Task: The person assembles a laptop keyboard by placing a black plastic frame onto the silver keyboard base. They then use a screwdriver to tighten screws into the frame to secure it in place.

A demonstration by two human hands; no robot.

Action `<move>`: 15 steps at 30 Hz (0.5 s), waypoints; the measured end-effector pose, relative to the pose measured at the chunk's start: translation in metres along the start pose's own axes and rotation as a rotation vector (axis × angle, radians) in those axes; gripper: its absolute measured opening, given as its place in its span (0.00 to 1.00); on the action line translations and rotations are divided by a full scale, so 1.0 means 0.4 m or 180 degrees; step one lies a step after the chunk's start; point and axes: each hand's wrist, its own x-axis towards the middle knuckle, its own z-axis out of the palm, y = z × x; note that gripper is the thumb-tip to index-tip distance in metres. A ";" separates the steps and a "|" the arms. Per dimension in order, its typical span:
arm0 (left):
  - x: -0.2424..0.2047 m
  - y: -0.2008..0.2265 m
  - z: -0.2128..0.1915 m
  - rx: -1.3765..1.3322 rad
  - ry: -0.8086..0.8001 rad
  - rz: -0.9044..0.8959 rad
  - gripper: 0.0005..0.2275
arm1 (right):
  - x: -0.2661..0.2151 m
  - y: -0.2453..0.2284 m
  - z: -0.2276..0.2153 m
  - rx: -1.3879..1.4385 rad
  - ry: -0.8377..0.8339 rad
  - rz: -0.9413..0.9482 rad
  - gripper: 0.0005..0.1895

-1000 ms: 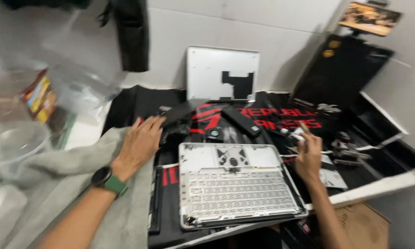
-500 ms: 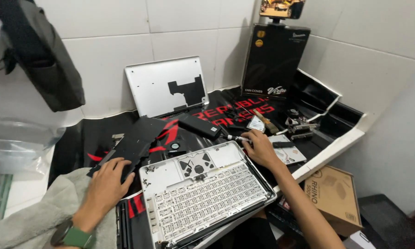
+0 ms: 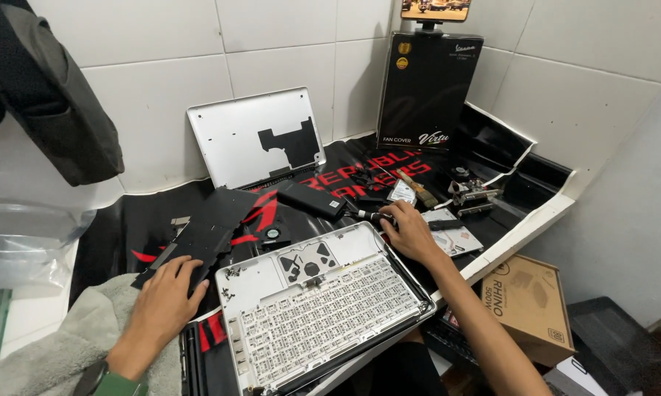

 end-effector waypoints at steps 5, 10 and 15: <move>-0.003 0.009 -0.013 0.0025 -0.0202 -0.0063 0.23 | -0.004 0.008 0.009 -0.0095 0.0134 -0.0135 0.12; 0.001 -0.002 0.002 -0.0063 -0.0090 -0.0063 0.22 | -0.005 0.007 0.008 -0.0148 0.0184 -0.0175 0.13; -0.005 0.012 -0.016 -0.0031 -0.0187 -0.0080 0.23 | -0.007 0.008 0.007 -0.0094 0.0139 -0.0124 0.13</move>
